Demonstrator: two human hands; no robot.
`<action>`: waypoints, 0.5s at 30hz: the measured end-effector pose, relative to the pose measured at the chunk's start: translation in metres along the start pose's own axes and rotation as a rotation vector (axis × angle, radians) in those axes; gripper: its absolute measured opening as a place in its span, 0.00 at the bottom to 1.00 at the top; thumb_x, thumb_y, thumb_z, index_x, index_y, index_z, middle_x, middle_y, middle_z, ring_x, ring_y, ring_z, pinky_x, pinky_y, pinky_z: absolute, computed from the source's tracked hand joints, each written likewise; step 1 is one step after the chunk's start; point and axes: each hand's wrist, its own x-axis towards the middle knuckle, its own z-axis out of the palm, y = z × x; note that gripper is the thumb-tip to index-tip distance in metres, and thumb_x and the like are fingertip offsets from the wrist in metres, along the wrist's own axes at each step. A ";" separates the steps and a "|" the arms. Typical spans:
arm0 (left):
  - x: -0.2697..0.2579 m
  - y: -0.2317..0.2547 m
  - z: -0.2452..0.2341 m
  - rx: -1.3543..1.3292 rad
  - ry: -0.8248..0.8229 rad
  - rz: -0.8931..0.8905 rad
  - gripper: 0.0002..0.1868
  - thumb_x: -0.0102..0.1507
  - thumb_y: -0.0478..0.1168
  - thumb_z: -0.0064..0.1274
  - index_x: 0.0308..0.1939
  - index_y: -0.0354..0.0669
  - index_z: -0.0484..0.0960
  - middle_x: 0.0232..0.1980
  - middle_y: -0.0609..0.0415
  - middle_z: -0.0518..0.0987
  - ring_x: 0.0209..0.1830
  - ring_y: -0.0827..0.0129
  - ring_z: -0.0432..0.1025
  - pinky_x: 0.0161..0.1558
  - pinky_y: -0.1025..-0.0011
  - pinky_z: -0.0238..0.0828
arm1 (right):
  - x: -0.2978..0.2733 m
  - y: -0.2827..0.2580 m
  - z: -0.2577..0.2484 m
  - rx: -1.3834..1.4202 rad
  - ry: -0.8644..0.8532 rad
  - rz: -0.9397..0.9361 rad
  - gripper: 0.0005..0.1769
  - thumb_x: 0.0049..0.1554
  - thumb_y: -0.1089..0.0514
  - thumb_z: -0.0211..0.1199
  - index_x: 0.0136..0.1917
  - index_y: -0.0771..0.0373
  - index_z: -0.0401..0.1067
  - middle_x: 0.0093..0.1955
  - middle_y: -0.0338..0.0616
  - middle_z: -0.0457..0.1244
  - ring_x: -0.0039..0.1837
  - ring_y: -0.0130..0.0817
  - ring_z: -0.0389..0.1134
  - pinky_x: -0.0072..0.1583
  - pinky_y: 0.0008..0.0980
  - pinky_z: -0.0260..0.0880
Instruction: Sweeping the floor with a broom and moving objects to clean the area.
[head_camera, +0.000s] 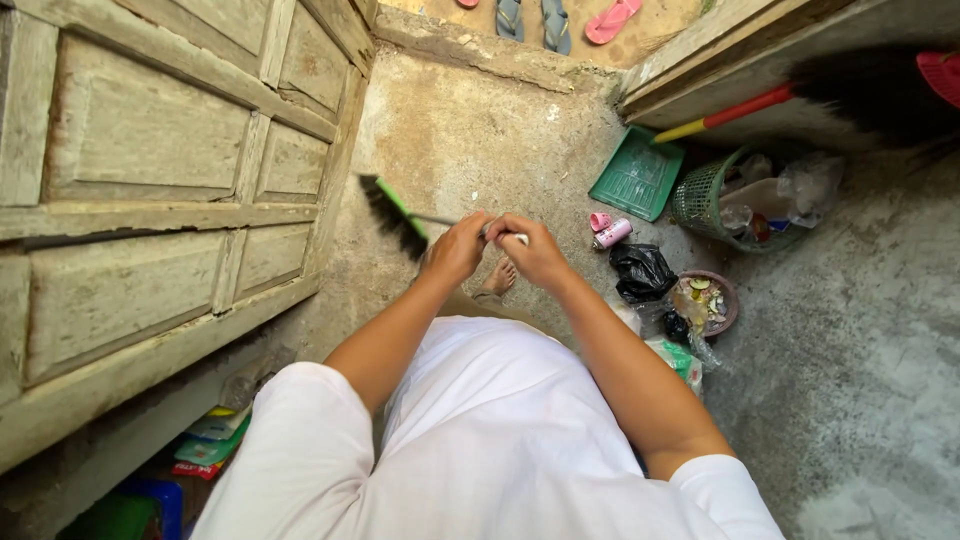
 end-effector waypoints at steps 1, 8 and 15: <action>0.013 0.005 0.007 -0.002 0.009 -0.003 0.23 0.62 0.33 0.48 0.61 0.50 0.78 0.68 0.43 0.74 0.62 0.47 0.71 0.55 0.53 0.70 | 0.001 -0.001 -0.005 -0.005 -0.007 -0.003 0.07 0.60 0.65 0.56 0.48 0.66 0.75 0.47 0.39 0.68 0.50 0.26 0.68 0.54 0.29 0.70; 0.094 0.036 0.045 0.072 -0.244 -0.216 0.22 0.64 0.43 0.51 0.62 0.66 0.78 0.67 0.57 0.78 0.63 0.58 0.74 0.60 0.60 0.72 | 0.005 -0.016 -0.038 -0.523 0.032 -0.231 0.05 0.54 0.67 0.60 0.46 0.66 0.72 0.44 0.49 0.68 0.49 0.41 0.69 0.53 0.37 0.70; 0.132 0.053 0.090 0.079 -0.177 -0.079 0.25 0.59 0.43 0.58 0.60 0.73 0.79 0.76 0.63 0.65 0.70 0.58 0.65 0.64 0.59 0.66 | -0.023 -0.047 -0.066 -0.729 0.086 -0.463 0.07 0.52 0.69 0.62 0.46 0.66 0.70 0.45 0.51 0.66 0.51 0.50 0.67 0.56 0.44 0.67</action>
